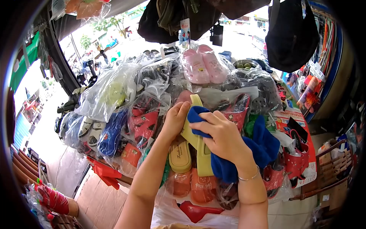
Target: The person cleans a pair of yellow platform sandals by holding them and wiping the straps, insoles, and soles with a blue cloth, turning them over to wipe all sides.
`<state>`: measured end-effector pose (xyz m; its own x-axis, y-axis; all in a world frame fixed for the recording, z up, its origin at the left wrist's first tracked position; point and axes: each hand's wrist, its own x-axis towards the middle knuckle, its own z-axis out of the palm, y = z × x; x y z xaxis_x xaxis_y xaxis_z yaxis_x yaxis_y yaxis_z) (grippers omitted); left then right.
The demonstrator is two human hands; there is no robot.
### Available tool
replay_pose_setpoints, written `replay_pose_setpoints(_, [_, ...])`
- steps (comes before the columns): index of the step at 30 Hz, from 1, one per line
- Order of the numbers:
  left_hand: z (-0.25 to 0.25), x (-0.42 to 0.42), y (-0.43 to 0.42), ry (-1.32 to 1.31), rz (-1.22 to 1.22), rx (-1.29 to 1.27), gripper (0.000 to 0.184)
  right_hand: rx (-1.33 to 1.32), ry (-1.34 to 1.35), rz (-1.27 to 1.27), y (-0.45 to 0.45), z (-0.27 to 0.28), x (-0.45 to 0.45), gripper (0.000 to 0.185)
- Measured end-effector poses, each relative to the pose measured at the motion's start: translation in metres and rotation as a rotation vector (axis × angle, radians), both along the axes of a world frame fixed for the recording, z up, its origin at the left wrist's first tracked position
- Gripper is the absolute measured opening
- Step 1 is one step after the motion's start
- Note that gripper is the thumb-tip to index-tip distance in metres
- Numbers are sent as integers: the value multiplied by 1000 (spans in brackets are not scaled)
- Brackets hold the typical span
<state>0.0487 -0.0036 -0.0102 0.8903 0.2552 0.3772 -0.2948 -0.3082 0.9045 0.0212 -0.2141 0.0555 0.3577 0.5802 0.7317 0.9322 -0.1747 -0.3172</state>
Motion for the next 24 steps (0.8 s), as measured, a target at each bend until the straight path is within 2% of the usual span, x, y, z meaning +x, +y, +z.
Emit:
replay_pose_setpoints(4, [3,-4,-4,-13,37,112,47,-200,61,52,-4,-1,-2,32])
replay_pose_setpoints(6, [13,-11,-12,-34,64,170,46,-249,147,259,-5,1,-6,33])
replay_pose_setpoints(7, [14,-12,-13,-32,63,169,46,-143,68,173,-1,1,-6,34])
replay_pose_setpoints(8, [14,-13,-14,-39,50,121,44,-145,70,174,0,0,-5,34])
replay_pose_setpoints(10, [15,-15,-14,-60,24,26,41,-34,-15,-75,3,0,-1,34])
replay_pose_setpoints(12, [13,-15,-10,-33,2,69,38,-117,-9,-60,-1,-2,2,34])
replay_pose_setpoints(15, [15,-20,-14,12,-33,58,33,-212,38,105,-6,-1,-2,31])
replay_pose_setpoints(16, [11,-17,-13,13,-33,58,33,-212,38,105,-4,0,-2,31])
replay_pose_setpoints(18, [1,-11,-11,-132,-101,-61,32,-21,-89,-81,3,2,-3,28])
replay_pose_setpoints(19, [0,-12,-11,-131,-100,-61,32,-26,-71,-151,5,1,-2,26])
replay_pose_setpoints(22, [-1,-14,-10,-101,-104,-51,31,-140,-55,-152,3,-9,5,27])
replay_pose_setpoints(23, [0,-16,-11,-61,-107,-31,30,-191,-13,-48,-2,-7,3,29])
replay_pose_setpoints(24, [2,-17,-11,-21,-109,-11,30,-191,-15,-46,-2,-4,1,29])
